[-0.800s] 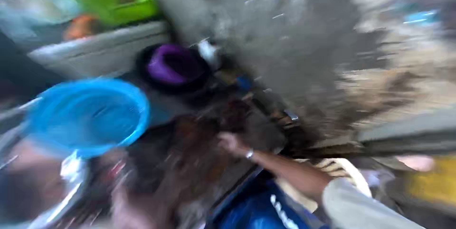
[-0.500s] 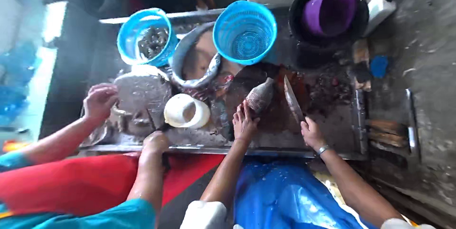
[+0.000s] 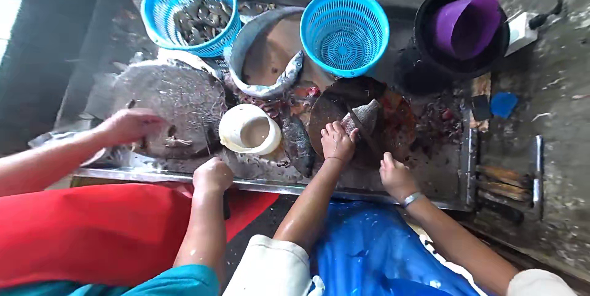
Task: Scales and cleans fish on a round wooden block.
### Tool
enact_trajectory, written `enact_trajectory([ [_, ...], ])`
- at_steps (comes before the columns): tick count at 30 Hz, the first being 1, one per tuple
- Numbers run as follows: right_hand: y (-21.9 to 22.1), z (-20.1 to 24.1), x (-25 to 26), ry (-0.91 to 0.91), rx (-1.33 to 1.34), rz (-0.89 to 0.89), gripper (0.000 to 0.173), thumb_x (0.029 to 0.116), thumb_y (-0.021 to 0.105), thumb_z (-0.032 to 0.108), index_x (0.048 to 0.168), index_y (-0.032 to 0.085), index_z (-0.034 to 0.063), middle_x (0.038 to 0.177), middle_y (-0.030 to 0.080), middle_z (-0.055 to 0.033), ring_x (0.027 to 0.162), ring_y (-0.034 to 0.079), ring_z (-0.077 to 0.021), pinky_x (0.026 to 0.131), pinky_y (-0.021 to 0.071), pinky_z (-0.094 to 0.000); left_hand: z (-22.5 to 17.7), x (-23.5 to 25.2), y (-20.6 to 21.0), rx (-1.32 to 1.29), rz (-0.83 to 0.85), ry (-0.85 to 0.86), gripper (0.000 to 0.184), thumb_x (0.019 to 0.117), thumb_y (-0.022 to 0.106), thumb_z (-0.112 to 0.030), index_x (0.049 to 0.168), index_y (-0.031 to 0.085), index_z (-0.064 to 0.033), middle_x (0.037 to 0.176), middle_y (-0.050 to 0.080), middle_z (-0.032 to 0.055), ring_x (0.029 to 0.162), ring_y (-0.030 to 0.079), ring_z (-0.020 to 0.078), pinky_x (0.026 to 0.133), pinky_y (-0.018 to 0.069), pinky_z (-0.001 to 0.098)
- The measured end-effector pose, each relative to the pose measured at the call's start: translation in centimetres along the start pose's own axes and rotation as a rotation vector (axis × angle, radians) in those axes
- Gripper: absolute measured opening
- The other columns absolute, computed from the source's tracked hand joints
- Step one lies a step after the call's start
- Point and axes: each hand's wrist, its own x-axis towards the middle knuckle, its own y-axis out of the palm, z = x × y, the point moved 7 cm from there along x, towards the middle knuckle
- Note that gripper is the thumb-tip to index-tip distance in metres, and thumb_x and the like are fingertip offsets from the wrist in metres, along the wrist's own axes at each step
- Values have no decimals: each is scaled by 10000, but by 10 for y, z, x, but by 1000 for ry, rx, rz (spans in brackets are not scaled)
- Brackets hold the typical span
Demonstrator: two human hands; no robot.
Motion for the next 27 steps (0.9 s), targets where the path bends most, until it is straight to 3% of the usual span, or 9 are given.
enact_trajectory([
  [4, -26, 3, -31, 113, -168, 136, 385, 1110, 358, 281, 1342, 543, 36, 1023, 718, -220, 953, 733, -407, 795, 592, -572, 2, 2, 1, -2, 51, -8, 810, 994, 450, -683, 1411, 504, 9, 1383, 540, 267, 1262, 547, 454, 958, 510, 585],
  [11, -51, 39, -11, 232, -289, 336, 358, 1121, 323, 294, 1360, 484, 81, 1049, 717, -193, 1021, 725, -378, 841, 583, -550, 2, 7, 0, -44, 121, 12, 752, 1008, 463, -646, 1412, 501, -14, 1382, 540, 266, 1283, 526, 464, 952, 500, 596],
  [13, -48, 52, 15, 243, -255, 302, 355, 1115, 344, 270, 1370, 484, 65, 1068, 712, -216, 1035, 719, -393, 865, 577, -568, 2, 9, 1, -38, 136, 27, 744, 1009, 458, -641, 1419, 497, -21, 1384, 544, 257, 1291, 525, 452, 962, 493, 591],
  [16, -24, 68, 76, 161, -131, 131, 369, 1111, 359, 281, 1358, 488, 40, 987, 711, -256, 952, 724, -449, 787, 579, -632, 4, 11, 3, -56, 137, 29, 731, 1012, 455, -631, 1422, 496, -27, 1375, 547, 250, 1281, 528, 446, 957, 497, 577],
  [18, -18, 83, 107, 124, -115, 99, 376, 1110, 360, 280, 1360, 497, 35, 1042, 719, -246, 1015, 720, -437, 839, 573, -623, 5, 12, 3, -68, 126, 4, 715, 1018, 440, -609, 1425, 492, -23, 1374, 545, 250, 1287, 525, 442, 951, 498, 571],
  [20, -18, 84, 113, 99, -114, 95, 359, 1110, 356, 269, 1356, 494, 47, 1045, 720, -241, 1012, 722, -433, 830, 572, -621, 7, 12, 1, -88, 129, -16, 697, 1027, 437, -602, 1424, 495, -32, 1382, 540, 245, 1305, 516, 435, 955, 498, 577],
  [22, -23, 68, 88, 82, -125, 102, 350, 1111, 353, 289, 1358, 479, 75, 963, 706, -249, 898, 725, -451, 724, 576, -640, 6, 9, 2, -112, 130, -15, 678, 1023, 459, -600, 1409, 510, -45, 1391, 536, 240, 1313, 506, 438, 951, 494, 593],
  [25, -46, 54, 40, 189, -254, 304, 347, 1116, 346, 276, 1373, 483, 86, 1069, 709, -226, 1024, 718, -403, 856, 574, -595, 6, 10, 3, -118, 137, -17, 669, 1016, 475, -601, 1407, 517, -59, 1388, 535, 230, 1307, 504, 436, 937, 489, 600],
  [27, -42, 55, 42, 229, -247, 326, 367, 1115, 353, 256, 1390, 484, 52, 1122, 703, -229, 1081, 705, -388, 917, 560, -568, 5, 13, 2, -104, 150, -16, 668, 1021, 462, -605, 1410, 513, -64, 1384, 534, 223, 1303, 504, 432, 931, 486, 594],
])
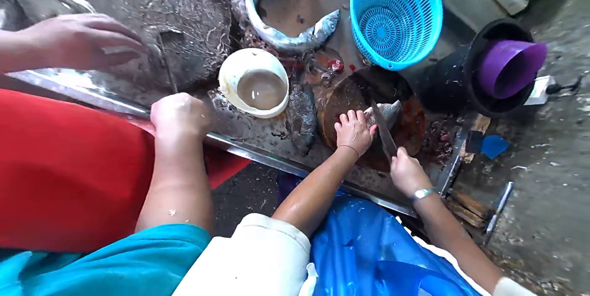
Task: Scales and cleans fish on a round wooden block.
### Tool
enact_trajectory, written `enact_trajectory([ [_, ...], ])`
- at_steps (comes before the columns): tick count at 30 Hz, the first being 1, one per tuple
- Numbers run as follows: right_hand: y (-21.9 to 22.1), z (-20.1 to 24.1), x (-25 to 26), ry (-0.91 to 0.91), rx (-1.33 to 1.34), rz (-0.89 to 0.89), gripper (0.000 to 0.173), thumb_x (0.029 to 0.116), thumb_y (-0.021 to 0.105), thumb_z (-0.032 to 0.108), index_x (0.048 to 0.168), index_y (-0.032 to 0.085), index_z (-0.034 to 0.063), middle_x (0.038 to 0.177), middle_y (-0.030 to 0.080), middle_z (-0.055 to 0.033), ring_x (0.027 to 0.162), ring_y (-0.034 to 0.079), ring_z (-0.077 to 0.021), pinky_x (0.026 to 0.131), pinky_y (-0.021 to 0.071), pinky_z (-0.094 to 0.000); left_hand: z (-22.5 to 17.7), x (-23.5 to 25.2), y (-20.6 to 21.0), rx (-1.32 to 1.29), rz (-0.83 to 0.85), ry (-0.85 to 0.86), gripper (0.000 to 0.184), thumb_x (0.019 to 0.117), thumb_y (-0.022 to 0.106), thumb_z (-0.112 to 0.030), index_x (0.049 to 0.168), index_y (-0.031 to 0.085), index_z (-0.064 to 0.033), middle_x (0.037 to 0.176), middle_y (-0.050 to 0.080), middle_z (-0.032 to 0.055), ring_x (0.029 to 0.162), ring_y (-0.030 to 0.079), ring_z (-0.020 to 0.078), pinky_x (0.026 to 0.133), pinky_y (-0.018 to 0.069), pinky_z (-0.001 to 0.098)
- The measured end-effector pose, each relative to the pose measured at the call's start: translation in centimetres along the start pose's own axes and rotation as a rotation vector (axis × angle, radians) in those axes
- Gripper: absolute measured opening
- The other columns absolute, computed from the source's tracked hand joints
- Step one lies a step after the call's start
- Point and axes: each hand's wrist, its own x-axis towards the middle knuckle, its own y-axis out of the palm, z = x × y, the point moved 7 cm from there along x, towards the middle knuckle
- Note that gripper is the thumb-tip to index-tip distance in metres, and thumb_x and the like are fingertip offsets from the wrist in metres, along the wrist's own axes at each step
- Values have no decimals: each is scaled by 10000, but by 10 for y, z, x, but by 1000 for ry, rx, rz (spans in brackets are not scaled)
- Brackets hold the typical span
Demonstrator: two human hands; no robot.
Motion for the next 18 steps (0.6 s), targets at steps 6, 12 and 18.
enact_trajectory([
  [6, 8, 3, 34, -104, 90, -125, 354, 1117, 368, 325, 1347, 489, 84, 996, 703, -251, 940, 716, -454, 781, 567, -643, 1, 0, 0, -3, -10, 12, 643, 1029, 459, -585, 1404, 523, -66, 1393, 531, 218, 1308, 501, 433, 936, 487, 598],
  [12, 39, -7, 40, -86, 188, -174, 418, 1115, 374, 278, 1434, 461, 21, 1058, 708, -276, 1023, 713, -443, 884, 564, -619, -1, -3, 1, -22, 9, 38, 633, 1029, 469, -566, 1411, 528, -65, 1408, 529, 236, 1311, 495, 458, 941, 476, 631],
  [18, 31, -29, 3, -77, 65, -39, 396, 1116, 362, 293, 1405, 490, 54, 1088, 716, -220, 1050, 717, -381, 905, 568, -566, -1, -3, 3, 25, -22, 23, 627, 1030, 451, -580, 1399, 528, -79, 1382, 536, 214, 1292, 514, 428, 924, 490, 602],
])
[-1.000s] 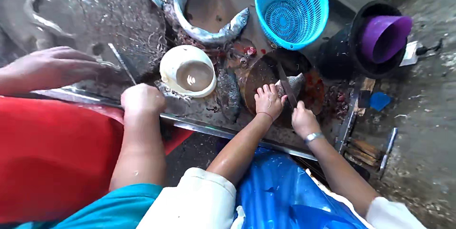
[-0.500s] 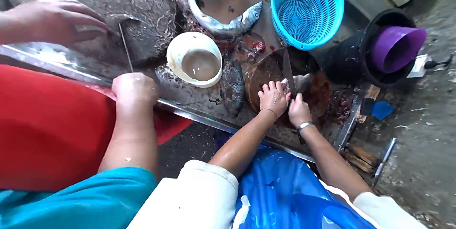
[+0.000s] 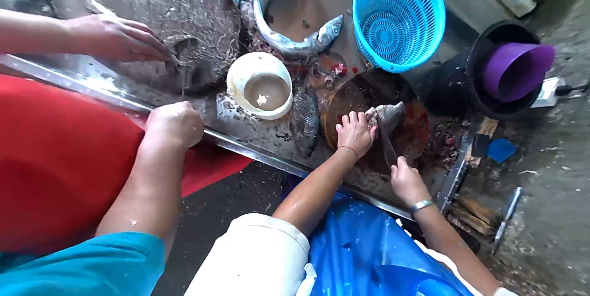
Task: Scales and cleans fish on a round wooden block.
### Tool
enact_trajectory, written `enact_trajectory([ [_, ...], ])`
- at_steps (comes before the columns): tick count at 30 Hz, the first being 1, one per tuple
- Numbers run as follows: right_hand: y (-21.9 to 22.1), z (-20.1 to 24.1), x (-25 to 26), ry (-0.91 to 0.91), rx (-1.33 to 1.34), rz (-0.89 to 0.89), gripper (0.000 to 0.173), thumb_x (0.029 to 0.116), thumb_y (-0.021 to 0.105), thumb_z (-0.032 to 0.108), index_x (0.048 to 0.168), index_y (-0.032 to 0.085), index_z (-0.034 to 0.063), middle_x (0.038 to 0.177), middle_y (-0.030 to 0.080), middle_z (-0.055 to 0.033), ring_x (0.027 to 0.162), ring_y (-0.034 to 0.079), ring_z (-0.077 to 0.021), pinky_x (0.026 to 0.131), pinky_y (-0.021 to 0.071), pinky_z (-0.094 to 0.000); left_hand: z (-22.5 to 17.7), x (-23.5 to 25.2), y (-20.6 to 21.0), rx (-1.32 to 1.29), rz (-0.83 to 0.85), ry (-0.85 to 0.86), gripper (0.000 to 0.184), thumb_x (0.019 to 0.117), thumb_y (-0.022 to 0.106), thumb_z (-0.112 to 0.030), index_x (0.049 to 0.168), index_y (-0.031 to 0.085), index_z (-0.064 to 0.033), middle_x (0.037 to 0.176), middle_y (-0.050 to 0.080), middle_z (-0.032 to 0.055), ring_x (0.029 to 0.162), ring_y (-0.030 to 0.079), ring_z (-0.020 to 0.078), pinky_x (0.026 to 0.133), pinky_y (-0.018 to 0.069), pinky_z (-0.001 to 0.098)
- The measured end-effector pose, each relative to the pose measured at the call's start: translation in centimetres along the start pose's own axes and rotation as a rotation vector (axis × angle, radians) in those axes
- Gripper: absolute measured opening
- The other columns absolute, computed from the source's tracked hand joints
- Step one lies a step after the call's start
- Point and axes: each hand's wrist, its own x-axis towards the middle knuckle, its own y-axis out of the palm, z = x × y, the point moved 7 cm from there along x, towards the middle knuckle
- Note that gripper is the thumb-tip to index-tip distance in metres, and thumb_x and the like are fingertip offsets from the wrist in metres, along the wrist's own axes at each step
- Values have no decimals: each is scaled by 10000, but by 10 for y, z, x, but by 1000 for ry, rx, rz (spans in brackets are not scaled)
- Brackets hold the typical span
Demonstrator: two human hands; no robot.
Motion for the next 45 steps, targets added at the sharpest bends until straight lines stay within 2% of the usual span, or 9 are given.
enact_trajectory([
  [5, 25, 1, 25, -31, 122, -106, 346, 1118, 389, 265, 1372, 476, 46, 1026, 717, -230, 1025, 723, -395, 893, 573, -558, -1, -4, 1, 32, -24, 47, 649, 1033, 438, -590, 1438, 489, -85, 1445, 493, 207, 1316, 496, 437, 912, 493, 625],
  [11, 53, -76, -51, 18, 93, 123, 438, 1107, 393, 322, 1477, 443, 93, 1105, 713, -223, 1053, 714, -395, 899, 568, -592, 7, -25, 0, 307, -112, 471, 906, 788, 786, -545, 1557, 453, -201, 1629, 397, 65, 1368, 476, 395, 974, 447, 647],
  [14, 58, -129, -86, 16, 260, 14, 413, 1102, 435, 322, 1424, 504, 73, 966, 712, -223, 920, 719, -399, 827, 569, -606, 18, 1, -48, 148, -118, 215, 602, 817, 805, -364, 1380, 632, -239, 1436, 612, 30, 1220, 637, 360, 869, 555, 658],
  [19, 78, -202, -45, 287, 377, -313, 603, 1008, 517, 209, 1577, 347, 102, 1047, 711, -279, 975, 709, -464, 838, 558, -640, 60, 2, -64, -381, -74, -165, 499, 797, 795, -504, 1068, 743, -87, 1016, 739, 176, 995, 708, 363, 894, 540, 649],
  [24, 109, -234, 31, 422, 423, -326, 606, 995, 504, 112, 1583, 379, 191, 1278, 655, -268, 1113, 685, -450, 889, 565, -636, 41, -46, -64, 44, -199, -71, 435, 814, 807, -426, 1144, 742, -151, 1162, 719, 114, 1064, 691, 356, 845, 547, 656],
  [30, 37, -130, -10, 2, 714, -453, 476, 1110, 409, 275, 1437, 509, -56, 1236, 670, -286, 1157, 673, -392, 1029, 517, -558, 28, -67, -54, 304, -179, -7, 427, 769, 825, -387, 1148, 735, -212, 1208, 717, 30, 955, 718, 326, 714, 571, 629],
  [33, 20, -47, -9, -267, 629, -282, 399, 1096, 402, 283, 1260, 618, -10, 980, 707, -228, 954, 709, -362, 883, 558, -561, 32, -67, -50, 311, -187, 12, 395, 776, 820, -388, 1119, 732, -210, 1191, 721, 23, 936, 720, 316, 700, 571, 625],
  [36, 27, 9, 12, -335, 458, -74, 379, 1097, 405, 296, 1366, 575, 91, 1016, 723, -219, 1001, 715, -392, 888, 558, -598, 37, -64, -52, 301, -189, 33, 386, 771, 813, -414, 1099, 741, -223, 1137, 732, 20, 930, 719, 302, 700, 566, 620],
  [45, 42, -22, -25, -189, 166, 42, 425, 1103, 318, 297, 1477, 462, 155, 1110, 720, -208, 1068, 709, -412, 873, 562, -611, 102, -41, -50, -115, -17, -213, 471, 673, 863, -531, 922, 759, -145, 870, 741, 122, 847, 717, 335, 769, 554, 644],
])
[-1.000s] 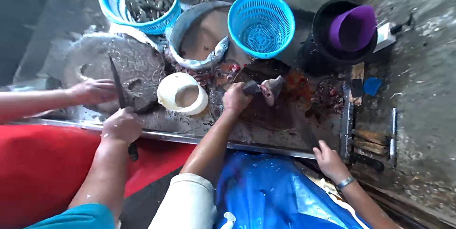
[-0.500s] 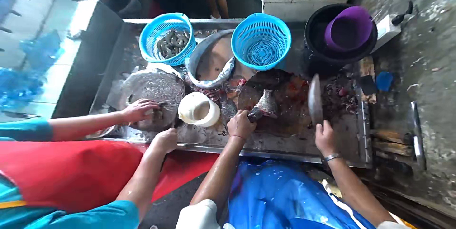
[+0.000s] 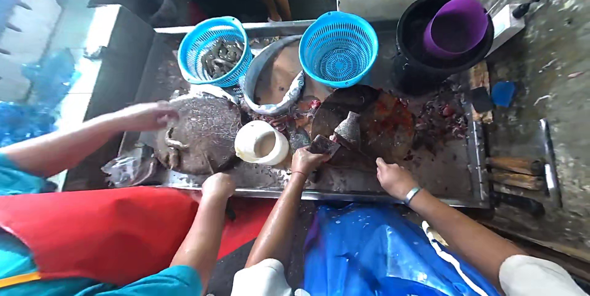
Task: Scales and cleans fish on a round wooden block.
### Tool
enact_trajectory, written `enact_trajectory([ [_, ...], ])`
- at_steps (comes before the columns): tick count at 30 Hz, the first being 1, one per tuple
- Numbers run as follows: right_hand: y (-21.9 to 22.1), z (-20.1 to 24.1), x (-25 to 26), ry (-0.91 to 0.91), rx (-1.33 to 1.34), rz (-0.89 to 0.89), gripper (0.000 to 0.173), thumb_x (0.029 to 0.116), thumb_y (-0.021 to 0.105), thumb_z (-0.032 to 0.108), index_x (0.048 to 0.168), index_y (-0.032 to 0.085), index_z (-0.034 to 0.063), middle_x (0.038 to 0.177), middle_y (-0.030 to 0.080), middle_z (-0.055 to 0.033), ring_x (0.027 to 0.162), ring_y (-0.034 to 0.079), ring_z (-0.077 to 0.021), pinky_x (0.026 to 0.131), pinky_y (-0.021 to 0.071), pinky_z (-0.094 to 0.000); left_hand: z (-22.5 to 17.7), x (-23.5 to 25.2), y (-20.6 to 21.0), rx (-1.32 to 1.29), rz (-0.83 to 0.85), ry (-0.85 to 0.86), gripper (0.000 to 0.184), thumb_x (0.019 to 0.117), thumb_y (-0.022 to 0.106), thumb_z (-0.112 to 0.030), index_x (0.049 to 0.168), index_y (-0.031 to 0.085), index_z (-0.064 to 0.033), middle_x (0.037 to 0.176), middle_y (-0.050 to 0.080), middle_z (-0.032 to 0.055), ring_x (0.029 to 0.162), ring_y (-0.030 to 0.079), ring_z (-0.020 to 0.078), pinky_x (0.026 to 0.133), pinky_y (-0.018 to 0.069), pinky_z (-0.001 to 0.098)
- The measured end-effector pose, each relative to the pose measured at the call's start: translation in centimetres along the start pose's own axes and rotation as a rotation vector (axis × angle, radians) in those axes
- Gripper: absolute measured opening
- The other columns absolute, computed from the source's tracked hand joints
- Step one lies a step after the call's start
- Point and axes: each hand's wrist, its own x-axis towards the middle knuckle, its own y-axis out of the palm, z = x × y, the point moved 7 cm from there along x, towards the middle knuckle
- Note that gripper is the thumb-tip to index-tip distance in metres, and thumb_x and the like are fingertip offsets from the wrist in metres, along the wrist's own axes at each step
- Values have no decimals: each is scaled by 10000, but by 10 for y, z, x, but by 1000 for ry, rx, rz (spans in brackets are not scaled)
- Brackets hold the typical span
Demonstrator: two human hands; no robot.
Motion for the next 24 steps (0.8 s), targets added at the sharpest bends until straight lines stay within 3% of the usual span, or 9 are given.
enact_trajectory([
  [2, -4, 4, -10, -10, 39, 1, 391, 1106, 336, 311, 1417, 502, 142, 1064, 720, -200, 1032, 715, -399, 854, 566, -598, -1, -16, 6, 36, -56, 28, 476, 679, 846, -574, 940, 755, -186, 898, 739, 96, 864, 713, 322, 758, 552, 652],
  [5, -14, 22, -17, -82, 73, -38, 361, 1106, 350, 302, 1361, 530, 119, 979, 715, -184, 960, 723, -377, 813, 573, -565, -21, -36, 0, 195, -107, 123, 417, 774, 798, -540, 1031, 754, -214, 1034, 742, 71, 974, 708, 312, 793, 552, 643],
  [9, -10, 30, 2, -53, -12, 44, 372, 1104, 330, 300, 1382, 518, 141, 1078, 720, -207, 1051, 710, -417, 848, 563, -620, -33, -42, -6, 325, -136, 189, 421, 771, 788, -490, 1099, 754, -229, 1110, 741, 33, 968, 715, 295, 741, 563, 619],
  [14, -25, 45, -5, -6, -119, 114, 382, 1114, 312, 293, 1424, 472, 137, 1128, 706, -216, 1082, 700, -422, 860, 565, -611, -38, -42, -3, 365, -131, 202, 418, 762, 791, -466, 1106, 754, -232, 1149, 739, 1, 932, 725, 290, 708, 570, 609],
  [18, 28, 47, 53, -68, 9, -7, 406, 1102, 349, 265, 1456, 468, 108, 1130, 709, -223, 1082, 701, -425, 889, 561, -618, -34, -44, 6, 348, -116, 246, 434, 763, 796, -419, 1159, 741, -250, 1164, 728, -7, 931, 723, 274, 715, 575, 599],
  [21, 25, 38, 42, -103, 104, -110, 387, 1104, 350, 299, 1385, 530, 103, 1027, 727, -202, 1017, 723, -387, 875, 569, -578, 0, -37, 13, 31, -11, 157, 441, 758, 824, -459, 1118, 758, -213, 1089, 745, 24, 1008, 710, 246, 867, 569, 590],
  [23, 6, 12, 16, -119, 195, -268, 383, 1091, 384, 306, 1324, 571, 65, 894, 720, -188, 878, 735, -374, 797, 584, -570, 25, -36, 22, -353, 57, 55, 426, 689, 882, -405, 1005, 765, -143, 941, 768, 34, 897, 740, 177, 838, 617, 477],
  [24, -4, -10, 1, -102, 213, -363, 388, 1088, 390, 306, 1293, 577, 34, 854, 709, -189, 826, 730, -378, 759, 587, -578, 31, -42, 25, -559, 90, 43, 450, 688, 902, -317, 1035, 743, -78, 946, 768, 70, 890, 746, 186, 835, 629, 443],
])
